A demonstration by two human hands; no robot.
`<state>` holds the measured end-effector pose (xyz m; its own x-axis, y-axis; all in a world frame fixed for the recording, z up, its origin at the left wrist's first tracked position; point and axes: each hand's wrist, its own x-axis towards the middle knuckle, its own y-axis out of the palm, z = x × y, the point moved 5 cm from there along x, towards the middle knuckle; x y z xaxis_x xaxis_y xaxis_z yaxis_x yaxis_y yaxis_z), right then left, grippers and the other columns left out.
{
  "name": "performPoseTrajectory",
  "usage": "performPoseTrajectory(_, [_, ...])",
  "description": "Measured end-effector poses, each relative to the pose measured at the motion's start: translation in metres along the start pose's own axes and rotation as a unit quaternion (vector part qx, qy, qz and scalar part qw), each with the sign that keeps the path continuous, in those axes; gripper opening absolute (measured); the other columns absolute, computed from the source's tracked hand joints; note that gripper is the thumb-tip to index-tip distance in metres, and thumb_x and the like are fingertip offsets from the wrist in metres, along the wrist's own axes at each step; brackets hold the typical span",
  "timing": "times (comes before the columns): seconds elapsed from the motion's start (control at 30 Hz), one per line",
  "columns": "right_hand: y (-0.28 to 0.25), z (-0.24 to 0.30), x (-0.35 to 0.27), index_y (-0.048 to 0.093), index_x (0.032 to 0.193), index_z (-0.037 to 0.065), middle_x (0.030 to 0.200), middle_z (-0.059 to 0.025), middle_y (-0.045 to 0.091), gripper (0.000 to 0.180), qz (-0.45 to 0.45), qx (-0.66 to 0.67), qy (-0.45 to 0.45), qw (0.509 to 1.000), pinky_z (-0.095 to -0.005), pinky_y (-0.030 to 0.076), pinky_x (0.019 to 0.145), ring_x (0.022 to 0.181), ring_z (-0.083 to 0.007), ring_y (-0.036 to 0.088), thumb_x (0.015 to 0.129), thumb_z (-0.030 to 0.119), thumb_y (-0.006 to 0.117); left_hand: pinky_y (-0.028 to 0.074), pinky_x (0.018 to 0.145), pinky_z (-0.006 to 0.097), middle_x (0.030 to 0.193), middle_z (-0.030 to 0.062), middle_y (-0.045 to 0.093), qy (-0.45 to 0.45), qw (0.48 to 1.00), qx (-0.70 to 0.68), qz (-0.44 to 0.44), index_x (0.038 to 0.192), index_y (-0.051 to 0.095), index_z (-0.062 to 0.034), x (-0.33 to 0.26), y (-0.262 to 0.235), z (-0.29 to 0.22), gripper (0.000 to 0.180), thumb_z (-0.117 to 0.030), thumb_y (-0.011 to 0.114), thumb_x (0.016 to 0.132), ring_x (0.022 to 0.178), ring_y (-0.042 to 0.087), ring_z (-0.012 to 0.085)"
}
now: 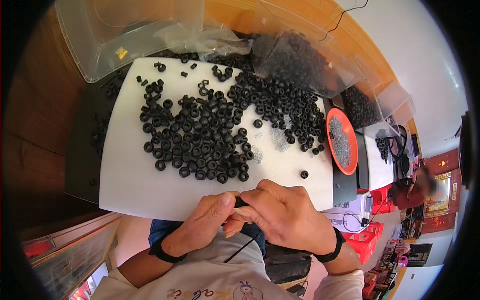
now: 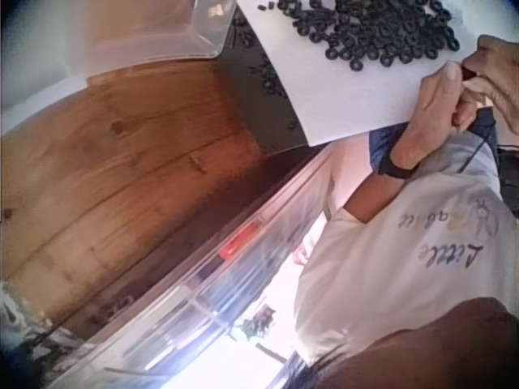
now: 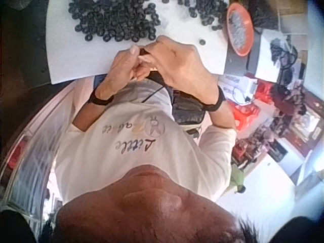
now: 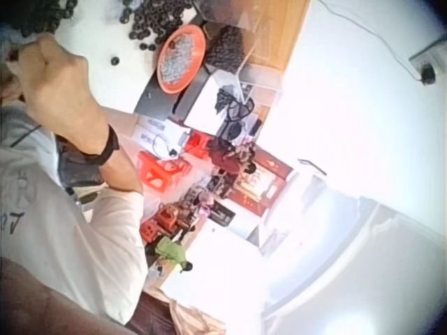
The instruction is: Assembling small plastic and metal components by hand.
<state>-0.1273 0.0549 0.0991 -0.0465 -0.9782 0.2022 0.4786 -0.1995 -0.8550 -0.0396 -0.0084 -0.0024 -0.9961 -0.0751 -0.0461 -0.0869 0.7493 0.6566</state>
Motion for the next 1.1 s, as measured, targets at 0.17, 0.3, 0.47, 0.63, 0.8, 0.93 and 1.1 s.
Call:
performPoseTrajectory(0.17, [-0.077,-0.04,0.015,0.063,0.085,0.004,0.07,-0.0064,0.059,0.014,-0.206,0.073,0.164,0.962,-0.0263,0.038,0.045,0.054,-0.0115,0.053,0.089,0.017,0.061,0.037,0.055,0.025,0.062,0.0027,0.046,0.032,0.998,0.053,0.024,0.103,0.056,0.0063,0.004,0.004,-0.007,0.056,-0.04,0.024,0.102,0.056,0.041,0.0102])
performPoseTrajectory(0.3, [-0.169,-0.102,0.06,0.062,0.102,-0.006,0.073,-0.0037,0.061,0.028,-0.325,0.022,0.199,0.924,-0.0206,0.041,0.049,0.059,-0.0072,0.054,0.092,0.02,0.056,0.038,0.054,0.024,0.062,0.0022,0.045,0.019,0.998,0.058,0.015,0.1,0.057,0.0067,0.003,0.006,-0.006,0.051,-0.035,0.028,0.102,0.056,0.041,0.0094])
performPoseTrajectory(0.47, [-0.173,-0.147,0.058,0.045,0.127,-0.008,0.117,-0.019,0.059,0.039,-0.243,0.007,0.163,0.956,-0.0243,0.05,0.07,0.097,-0.0184,0.062,0.091,0.009,0.05,0.037,0.053,0.023,0.06,-0.0005,0.042,0.011,0.998,0.06,-0.003,0.097,0.057,0.0043,0.004,0.01,-0.008,0.041,-0.028,0.033,0.102,0.056,0.04,0.0072])
performPoseTrajectory(0.63, [-0.131,-0.131,0.038,0.054,0.119,0.0,0.109,-0.0126,0.063,0.032,-0.192,0.049,0.183,0.963,-0.0283,0.05,0.076,0.095,-0.0189,0.062,0.088,0.004,0.053,0.037,0.052,0.022,0.058,-0.0008,0.043,0.023,0.994,0.11,-0.009,0.093,0.058,0.0037,0.004,0.008,-0.01,0.037,-0.026,0.038,0.102,0.054,0.041,0.0064])
performPoseTrajectory(0.8, [-0.054,-0.114,0.02,0.059,0.104,-0.002,0.099,-0.0169,0.061,0.022,0.03,-0.075,0.13,0.988,-0.0357,0.048,0.076,0.089,-0.0309,0.062,0.082,0.001,0.057,0.037,0.052,0.022,0.058,-0.0003,0.045,0.016,0.993,0.113,-0.016,0.092,0.058,0.0036,0.004,0.005,-0.009,0.036,-0.025,0.038,0.101,0.054,0.042,0.0063])
performPoseTrajectory(0.93, [-0.042,-0.122,0.008,0.059,0.101,-0.001,0.092,-0.0169,0.057,0.019,-0.004,-0.085,0.136,0.987,-0.0417,0.046,0.075,0.086,-0.0371,0.058,0.082,0.002,0.057,0.036,0.051,0.022,0.058,-0.0005,0.044,0.032,0.991,0.126,-0.015,0.091,0.058,0.0031,0.003,0.009,-0.009,0.036,-0.025,0.038,0.101,0.054,0.042,0.006])
performPoseTrajectory(1.1, [-0.012,-0.112,0.033,0.058,0.096,0.001,0.089,-0.0159,0.055,0.016,-0.016,-0.121,0.079,0.989,-0.043,0.048,0.069,0.081,-0.0362,0.059,0.081,0.005,0.057,0.035,0.05,0.022,0.058,-0.0012,0.043,0.036,0.993,0.115,-0.019,0.091,0.057,0.0029,0.005,0.009,-0.01,0.036,-0.026,0.039,0.101,0.053,0.04,0.006])
